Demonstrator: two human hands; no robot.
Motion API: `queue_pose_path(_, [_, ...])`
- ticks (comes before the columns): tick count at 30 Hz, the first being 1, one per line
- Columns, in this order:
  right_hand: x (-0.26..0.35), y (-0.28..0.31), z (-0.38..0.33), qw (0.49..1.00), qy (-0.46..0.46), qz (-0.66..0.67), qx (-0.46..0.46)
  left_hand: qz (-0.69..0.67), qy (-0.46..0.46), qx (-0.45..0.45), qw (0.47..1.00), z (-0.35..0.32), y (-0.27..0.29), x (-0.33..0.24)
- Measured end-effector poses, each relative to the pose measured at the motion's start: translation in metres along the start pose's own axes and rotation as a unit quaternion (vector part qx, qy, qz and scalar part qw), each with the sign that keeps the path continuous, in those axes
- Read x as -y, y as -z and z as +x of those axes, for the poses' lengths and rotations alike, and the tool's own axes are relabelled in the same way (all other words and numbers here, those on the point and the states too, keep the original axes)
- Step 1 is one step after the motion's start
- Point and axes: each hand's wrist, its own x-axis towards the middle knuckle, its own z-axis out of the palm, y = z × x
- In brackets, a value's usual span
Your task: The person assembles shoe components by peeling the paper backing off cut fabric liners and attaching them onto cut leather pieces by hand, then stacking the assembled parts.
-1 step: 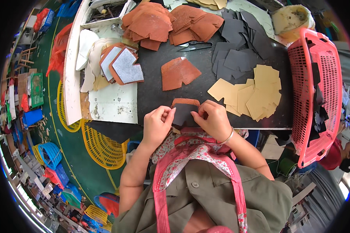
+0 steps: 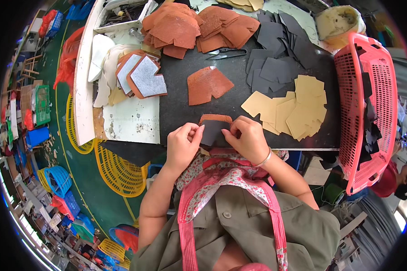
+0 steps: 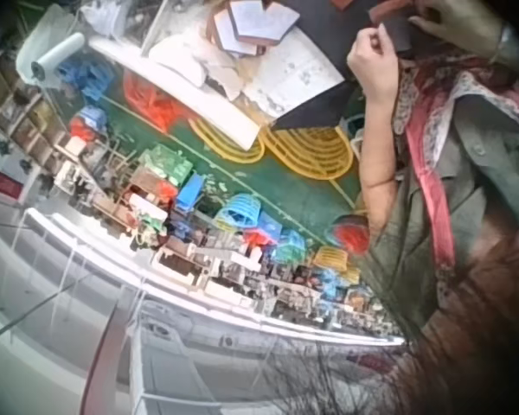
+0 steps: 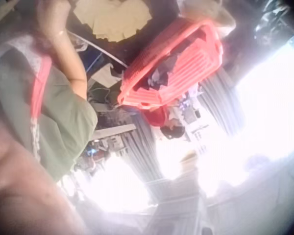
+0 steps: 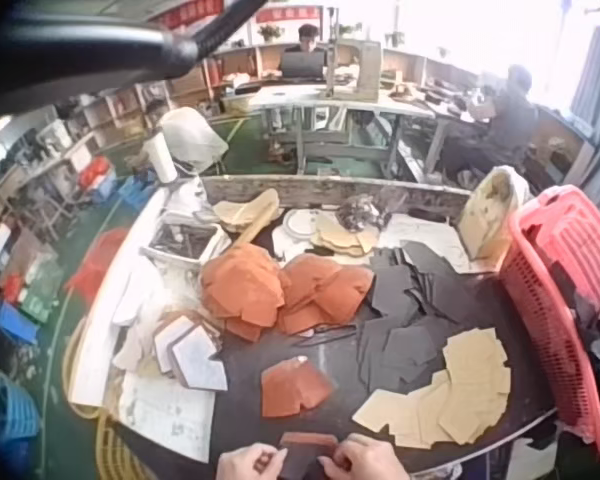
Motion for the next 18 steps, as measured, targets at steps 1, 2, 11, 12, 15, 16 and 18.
queue_pose_path(1, [0.0, -0.001, 0.0, 1.0, 0.015, -0.016, -0.005, 0.005, 0.002, -0.001, 1.0, 0.0, 0.0, -0.001])
queue_pose_path(2, [0.0, -0.002, -0.001, 0.999, 0.03, -0.033, -0.009, 0.01, 0.003, -0.001, 1.0, 0.0, 0.0, -0.001])
queue_pose_path(11, [-0.004, 0.024, 0.013, 0.949, 0.066, -0.264, -0.16, 0.255, -0.147, -0.107, 0.95, -0.005, -0.012, -0.002])
queue_pose_path(12, [-0.005, 0.033, 0.022, 0.926, 0.103, -0.289, -0.221, 0.294, -0.214, -0.147, 0.92, -0.006, -0.012, -0.001])
queue_pose_path(15, [-0.014, 0.038, 0.026, 0.9, 0.079, -0.381, -0.198, 0.251, -0.267, -0.135, 0.921, -0.01, -0.019, -0.008])
queue_pose_path(16, [-0.015, 0.035, 0.025, 0.9, 0.08, -0.381, -0.197, 0.211, -0.308, -0.127, 0.919, -0.01, -0.024, -0.014])
queue_pose_path(18, [-0.012, 0.028, 0.019, 0.886, 0.086, -0.415, -0.189, 0.172, -0.344, -0.06, 0.921, -0.012, -0.038, -0.028])
